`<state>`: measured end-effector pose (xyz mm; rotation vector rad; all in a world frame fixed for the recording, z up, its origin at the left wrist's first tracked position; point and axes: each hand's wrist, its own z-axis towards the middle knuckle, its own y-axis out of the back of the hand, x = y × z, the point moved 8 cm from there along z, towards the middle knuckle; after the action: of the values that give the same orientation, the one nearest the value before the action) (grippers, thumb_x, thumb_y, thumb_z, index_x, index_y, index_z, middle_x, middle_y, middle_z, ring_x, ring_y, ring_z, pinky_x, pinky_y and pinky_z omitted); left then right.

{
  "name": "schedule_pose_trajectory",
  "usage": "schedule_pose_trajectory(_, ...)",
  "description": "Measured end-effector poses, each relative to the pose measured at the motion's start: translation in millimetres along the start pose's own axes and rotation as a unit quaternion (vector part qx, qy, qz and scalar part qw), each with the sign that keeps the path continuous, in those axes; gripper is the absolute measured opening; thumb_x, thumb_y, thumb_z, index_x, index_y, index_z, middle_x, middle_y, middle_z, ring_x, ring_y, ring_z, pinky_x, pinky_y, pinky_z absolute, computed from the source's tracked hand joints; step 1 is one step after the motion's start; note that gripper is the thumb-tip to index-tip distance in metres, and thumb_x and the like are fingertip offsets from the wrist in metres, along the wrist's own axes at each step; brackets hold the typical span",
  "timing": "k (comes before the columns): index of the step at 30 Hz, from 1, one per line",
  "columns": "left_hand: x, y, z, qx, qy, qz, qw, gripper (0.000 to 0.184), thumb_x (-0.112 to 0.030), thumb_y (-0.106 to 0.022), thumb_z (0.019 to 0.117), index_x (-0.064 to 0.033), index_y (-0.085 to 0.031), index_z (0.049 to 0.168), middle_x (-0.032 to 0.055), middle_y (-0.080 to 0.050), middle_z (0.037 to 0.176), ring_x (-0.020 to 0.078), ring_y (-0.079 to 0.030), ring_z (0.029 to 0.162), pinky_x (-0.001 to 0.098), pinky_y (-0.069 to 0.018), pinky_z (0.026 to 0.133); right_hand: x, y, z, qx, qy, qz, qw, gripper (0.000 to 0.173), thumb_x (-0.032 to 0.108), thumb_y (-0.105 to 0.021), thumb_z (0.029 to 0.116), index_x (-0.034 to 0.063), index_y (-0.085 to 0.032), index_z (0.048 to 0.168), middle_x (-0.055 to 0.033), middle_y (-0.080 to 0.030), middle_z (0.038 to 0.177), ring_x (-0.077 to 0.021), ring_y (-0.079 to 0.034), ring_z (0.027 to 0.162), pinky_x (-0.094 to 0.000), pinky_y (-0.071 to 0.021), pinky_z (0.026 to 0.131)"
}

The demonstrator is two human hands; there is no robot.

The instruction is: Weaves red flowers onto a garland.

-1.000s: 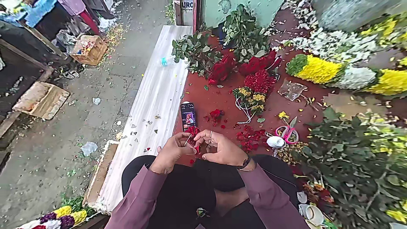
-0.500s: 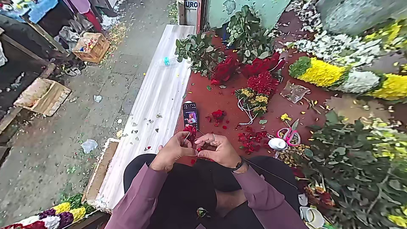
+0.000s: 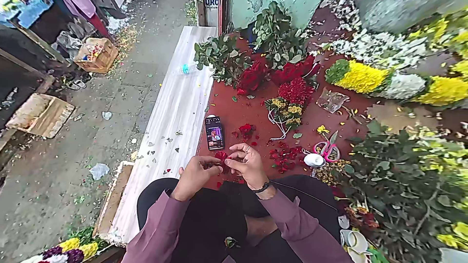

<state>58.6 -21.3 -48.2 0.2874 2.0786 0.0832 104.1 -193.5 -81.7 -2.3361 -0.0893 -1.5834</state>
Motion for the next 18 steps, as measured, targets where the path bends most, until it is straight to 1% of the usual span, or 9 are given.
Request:
schedule_pose_trajectory(4,-1,2,1,-0.013,-0.007,0.025,1.000,0.019,-0.029,-0.078,0.0915,-0.0114,-0.081,0.099,0.0000,-0.077,0.087,0.0099,-0.071,0.076,0.0301,-0.0602,0.069,-5,-3,0,0.011,-0.002,-0.056,0.998,0.050,0.007,-0.086,0.0782,0.0015,-0.063,0.122,-0.0104,-0.074,0.085,-0.0187,-0.068,0.062,-0.0293,-0.0558,0.050)
schedule_pose_trajectory(7,0,5,2,-0.020,-0.015,0.031,0.999,0.015,-0.027,-0.080,0.0901,-0.0120,-0.081,0.093,-0.0004,-0.076,0.083,0.0094,-0.070,0.072,0.0299,-0.0587,0.066,-10,-4,0,0.017,-0.016,-0.064,0.998,0.059,0.011,-0.089,0.0752,0.0026,-0.060,0.126,-0.0075,-0.070,0.081,-0.0164,-0.067,0.067,-0.0306,-0.0580,0.059)
schedule_pose_trajectory(8,1,5,3,-0.022,-0.021,0.032,0.999,0.014,-0.025,-0.081,0.0895,-0.0117,-0.081,0.091,-0.0003,-0.076,0.083,0.0096,-0.069,0.072,0.0304,-0.0586,0.067,-15,-3,1,0.019,-0.035,-0.067,0.997,0.067,0.015,-0.090,0.0731,0.0033,-0.058,0.130,-0.0057,-0.066,0.080,-0.0146,-0.062,0.066,-0.0289,-0.0533,0.058)
schedule_pose_trajectory(9,1,6,3,-0.021,-0.024,0.033,0.999,0.012,-0.024,-0.080,0.0893,-0.0116,-0.081,0.090,-0.0003,-0.075,0.083,0.0101,-0.069,0.073,0.0313,-0.0583,0.069,-20,-2,2,0.028,-0.064,-0.066,0.995,0.076,0.018,-0.092,0.0709,0.0044,-0.054,0.136,-0.0052,-0.062,0.083,-0.0140,-0.059,0.067,-0.0280,-0.0513,0.058)
schedule_pose_trajectory(11,1,7,3,-0.023,-0.025,0.030,0.999,0.010,-0.020,-0.078,0.0890,-0.0107,-0.079,0.087,0.0003,-0.074,0.084,0.0111,-0.068,0.075,0.0320,-0.0576,0.070,-26,-1,4,0.059,-0.110,-0.051,0.991,0.092,0.019,-0.094,0.0670,0.0070,-0.047,0.145,-0.0074,-0.062,0.095,-0.0158,-0.060,0.075,-0.0293,-0.0541,0.062)
schedule_pose_trajectory(14,1,13,2,-0.053,0.003,0.036,0.998,0.010,-0.019,-0.076,0.0853,-0.0110,-0.077,0.080,-0.0003,-0.071,0.076,0.0108,-0.065,0.068,0.0324,-0.0543,0.063,-18,2,7,0.086,-0.087,-0.106,0.987,0.102,0.024,-0.094,0.0627,0.0137,-0.044,0.151,-0.0083,-0.064,0.119,-0.0209,-0.063,0.105,-0.0368,-0.0583,0.082)
schedule_pose_trajectory(16,1,19,0,-0.070,0.027,0.048,0.996,0.011,-0.020,-0.077,0.0832,-0.0111,-0.075,0.077,-0.0011,-0.067,0.069,0.0102,-0.061,0.062,0.0322,-0.0504,0.059,-9,-1,7,0.115,-0.045,-0.176,0.977,0.099,0.031,-0.090,0.0672,0.0190,-0.042,0.153,-0.0047,-0.061,0.131,-0.0197,-0.059,0.120,-0.0392,-0.0543,0.091)
schedule_pose_trajectory(17,0,23,0,-0.075,0.034,0.056,0.995,0.012,-0.021,-0.077,0.0828,-0.0115,-0.075,0.076,-0.0015,-0.066,0.067,0.0098,-0.060,0.061,0.0322,-0.0495,0.058,-6,-4,6,0.142,-0.028,-0.200,0.969,0.095,0.035,-0.088,0.0713,0.0188,-0.042,0.153,-0.0041,-0.062,0.135,-0.0187,-0.060,0.122,-0.0399,-0.0543,0.096)
schedule_pose_trajectory(18,-2,26,0,-0.080,0.038,0.061,0.994,0.013,-0.022,-0.077,0.0826,-0.0116,-0.074,0.075,-0.0017,-0.065,0.065,0.0093,-0.059,0.059,0.0319,-0.0485,0.057,-6,-7,5,0.171,-0.023,-0.213,0.962,0.090,0.038,-0.086,0.0761,0.0170,-0.045,0.152,-0.0043,-0.063,0.135,-0.0173,-0.064,0.117,-0.0388,-0.0573,0.096)
